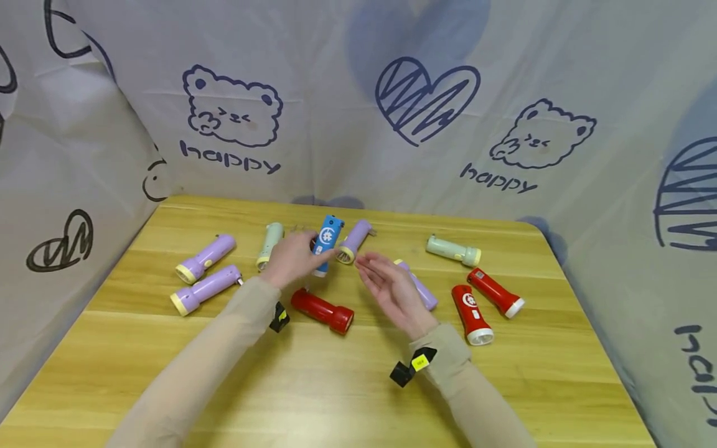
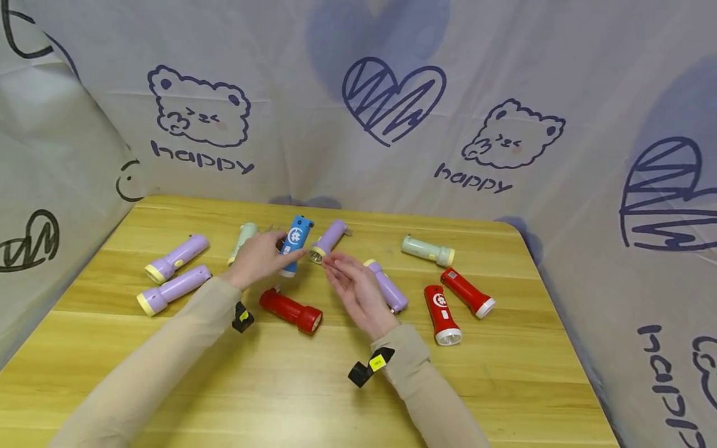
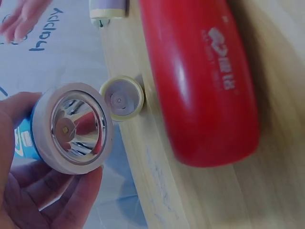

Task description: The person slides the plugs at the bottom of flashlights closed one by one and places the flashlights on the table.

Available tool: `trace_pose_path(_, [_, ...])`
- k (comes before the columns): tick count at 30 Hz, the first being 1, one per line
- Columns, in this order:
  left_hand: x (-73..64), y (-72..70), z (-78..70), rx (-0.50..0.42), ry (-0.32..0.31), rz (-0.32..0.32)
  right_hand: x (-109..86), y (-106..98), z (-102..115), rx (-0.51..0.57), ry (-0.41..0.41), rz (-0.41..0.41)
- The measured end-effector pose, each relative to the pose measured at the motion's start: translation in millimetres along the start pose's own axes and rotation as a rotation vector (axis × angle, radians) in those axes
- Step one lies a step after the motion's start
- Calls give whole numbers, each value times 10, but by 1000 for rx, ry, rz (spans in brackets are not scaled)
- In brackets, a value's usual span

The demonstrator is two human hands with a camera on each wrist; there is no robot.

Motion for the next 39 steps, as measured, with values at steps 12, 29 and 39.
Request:
trace_pose_path(12, [167, 47, 182, 90, -147, -21, -55, -1, -50, -26, 15, 39])
trace_pose_path(29, [323, 235, 457, 159, -239, 16, -94, 50, -96, -113, 38, 136])
trace_pose_path(39, [354, 247, 435, 194, -245, 45, -100, 50, -83, -128, 39, 132])
Point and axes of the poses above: each hand's wrist, its own x-axis towards the middle knuckle, its own y-axis out of the palm, z = x × y, the point moved 6 cm from there along x, towards the middle knuckle, and after that the axes turned 2 degrees about z, right-handed, at the moved point
